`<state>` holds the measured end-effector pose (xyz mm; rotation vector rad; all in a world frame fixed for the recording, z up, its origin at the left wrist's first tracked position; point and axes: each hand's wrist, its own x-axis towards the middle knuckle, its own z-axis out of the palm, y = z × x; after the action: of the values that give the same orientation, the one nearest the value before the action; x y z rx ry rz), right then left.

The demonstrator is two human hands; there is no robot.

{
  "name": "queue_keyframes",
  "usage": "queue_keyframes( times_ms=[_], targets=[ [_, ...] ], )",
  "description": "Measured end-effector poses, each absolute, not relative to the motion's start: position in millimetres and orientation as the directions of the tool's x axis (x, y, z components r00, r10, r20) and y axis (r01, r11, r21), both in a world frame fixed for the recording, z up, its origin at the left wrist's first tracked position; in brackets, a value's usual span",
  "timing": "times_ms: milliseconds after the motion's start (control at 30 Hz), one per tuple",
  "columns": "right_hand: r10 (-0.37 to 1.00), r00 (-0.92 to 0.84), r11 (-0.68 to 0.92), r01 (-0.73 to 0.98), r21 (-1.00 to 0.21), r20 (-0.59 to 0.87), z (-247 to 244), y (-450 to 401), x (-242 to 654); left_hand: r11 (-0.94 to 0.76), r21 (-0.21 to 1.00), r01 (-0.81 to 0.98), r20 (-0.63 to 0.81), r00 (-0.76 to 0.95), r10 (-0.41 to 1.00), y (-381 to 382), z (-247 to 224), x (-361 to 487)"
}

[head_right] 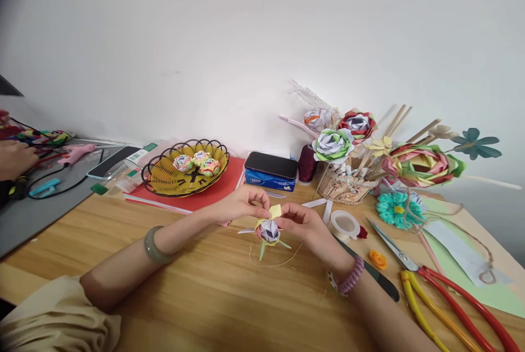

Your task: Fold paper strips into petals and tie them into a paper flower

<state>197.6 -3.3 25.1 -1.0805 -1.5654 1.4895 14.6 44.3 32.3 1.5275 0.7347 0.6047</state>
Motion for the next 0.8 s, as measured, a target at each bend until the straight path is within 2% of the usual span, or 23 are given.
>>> queue_keyframes(
  times_ms=[467, 800],
  targets=[
    [0.922, -0.354, -0.175, -0.017, -0.984, -0.158, 11.4, -0.2, 197.5, 0.315, 0.949, -0.001, -0.226, 0.697, 0.681, 45.9, 11.6, 19.0],
    [0.928, -0.318, -0.212, -0.027, -0.977, -0.193, 16.9, -4.0, 195.7, 0.323, 0.944, -0.064, -0.199, 0.671, 0.714, 43.6, 10.1, 22.1]
  ],
)
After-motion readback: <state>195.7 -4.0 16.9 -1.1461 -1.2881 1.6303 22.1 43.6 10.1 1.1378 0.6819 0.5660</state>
